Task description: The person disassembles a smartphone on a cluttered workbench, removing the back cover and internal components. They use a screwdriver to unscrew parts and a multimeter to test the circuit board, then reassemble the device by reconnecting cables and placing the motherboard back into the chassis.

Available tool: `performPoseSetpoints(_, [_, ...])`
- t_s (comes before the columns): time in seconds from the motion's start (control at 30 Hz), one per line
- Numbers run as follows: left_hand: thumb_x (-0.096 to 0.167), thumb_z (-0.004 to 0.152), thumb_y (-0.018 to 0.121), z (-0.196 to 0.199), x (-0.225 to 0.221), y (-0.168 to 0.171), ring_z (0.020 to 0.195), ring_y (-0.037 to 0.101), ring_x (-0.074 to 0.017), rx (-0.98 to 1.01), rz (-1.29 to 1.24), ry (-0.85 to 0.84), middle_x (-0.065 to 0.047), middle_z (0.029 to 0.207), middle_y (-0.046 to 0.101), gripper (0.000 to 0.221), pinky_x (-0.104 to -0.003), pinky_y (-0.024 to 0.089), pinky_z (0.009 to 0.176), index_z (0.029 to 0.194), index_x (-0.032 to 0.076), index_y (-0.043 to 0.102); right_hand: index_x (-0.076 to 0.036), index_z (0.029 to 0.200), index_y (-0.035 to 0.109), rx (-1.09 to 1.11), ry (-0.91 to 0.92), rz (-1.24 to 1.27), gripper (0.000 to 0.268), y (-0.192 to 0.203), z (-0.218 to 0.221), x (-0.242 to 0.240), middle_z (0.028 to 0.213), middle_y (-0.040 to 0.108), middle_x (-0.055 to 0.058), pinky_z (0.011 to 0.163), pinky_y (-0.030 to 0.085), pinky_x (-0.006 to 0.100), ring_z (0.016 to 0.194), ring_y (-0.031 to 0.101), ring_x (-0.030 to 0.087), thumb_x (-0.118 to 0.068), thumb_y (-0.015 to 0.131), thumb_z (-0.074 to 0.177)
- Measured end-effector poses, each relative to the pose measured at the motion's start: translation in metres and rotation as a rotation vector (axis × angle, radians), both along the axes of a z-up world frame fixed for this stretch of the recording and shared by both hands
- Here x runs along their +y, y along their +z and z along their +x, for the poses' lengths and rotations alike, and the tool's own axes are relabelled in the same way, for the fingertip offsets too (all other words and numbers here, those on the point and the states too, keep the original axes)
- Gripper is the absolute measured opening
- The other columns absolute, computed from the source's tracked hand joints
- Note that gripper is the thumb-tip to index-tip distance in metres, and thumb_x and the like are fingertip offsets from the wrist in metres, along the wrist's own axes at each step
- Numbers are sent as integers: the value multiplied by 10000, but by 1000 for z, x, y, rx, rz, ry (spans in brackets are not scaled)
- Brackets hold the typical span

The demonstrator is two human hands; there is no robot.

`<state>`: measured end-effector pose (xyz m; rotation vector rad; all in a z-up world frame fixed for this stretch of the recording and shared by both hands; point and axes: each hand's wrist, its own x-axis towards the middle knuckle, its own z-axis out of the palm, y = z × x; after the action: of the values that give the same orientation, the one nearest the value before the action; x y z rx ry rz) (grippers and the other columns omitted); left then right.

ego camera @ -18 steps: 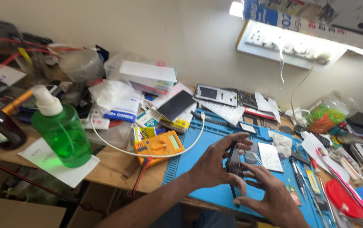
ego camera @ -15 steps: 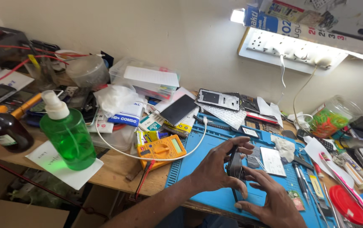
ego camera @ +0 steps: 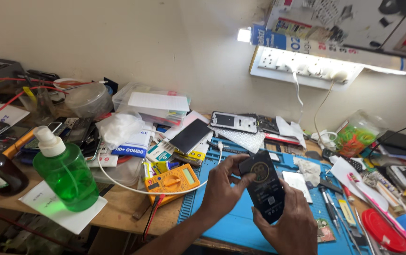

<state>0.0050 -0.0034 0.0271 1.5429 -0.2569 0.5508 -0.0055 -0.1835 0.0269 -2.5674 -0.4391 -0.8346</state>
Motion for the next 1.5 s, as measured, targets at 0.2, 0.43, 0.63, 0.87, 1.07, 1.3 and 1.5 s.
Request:
performPoseSetpoints(0.2, [139,882,820,32,26,-12,682,616,-176,156,199,69,-116,781,630,434,-331,523,624,1284,2,727,-72,1378,665,565,279,448,612,-25,36,-49,918,802,86,728,593,317,836,742,170,-185,807,793])
performPoseSetpoints(0.43, [265,916,749,52,36,-17,875,736,-148,220,-47,-247,-58,989,708,521,-295,667,722,1335,-3,597,82,1309,670,892,440,912,473,-54,50,-68,1000,765,153,701,565,289,833,701,157,-37,753,859])
performPoseSetpoints(0.63, [309,886,755,4,20,-21,709,744,-176,370,301,-151,-107,908,756,537,-304,616,613,1283,-17,596,81,1323,624,838,411,1133,496,-52,56,-62,1063,766,141,691,564,287,877,706,146,-67,734,863])
performPoseSetpoints(0.87, [200,923,732,-2,6,-43,669,716,-127,424,77,-328,-97,816,714,459,-284,595,595,1267,-66,586,85,1259,686,742,359,1065,444,-64,52,-49,985,770,117,679,542,288,810,672,136,-89,755,856])
performPoseSetpoints(1.07, [205,976,681,-5,4,-35,636,697,-127,444,45,-343,-61,785,675,335,-283,588,567,1174,-61,627,93,1260,698,680,289,994,444,-72,57,-49,913,764,157,641,537,305,740,660,158,-67,771,852])
performPoseSetpoints(1.3, [231,929,699,9,12,-12,625,716,-122,315,260,-128,-37,824,736,304,-274,579,533,1130,3,676,81,1254,672,699,352,969,443,-78,56,-51,1020,826,181,791,613,308,915,776,183,-20,745,829])
performPoseSetpoints(1.5, [279,938,727,19,9,-14,662,727,-133,399,134,-119,-119,789,730,309,-310,654,580,994,-26,728,71,1215,697,685,317,910,395,-66,46,-46,1024,839,200,826,654,339,926,805,197,-5,735,829])
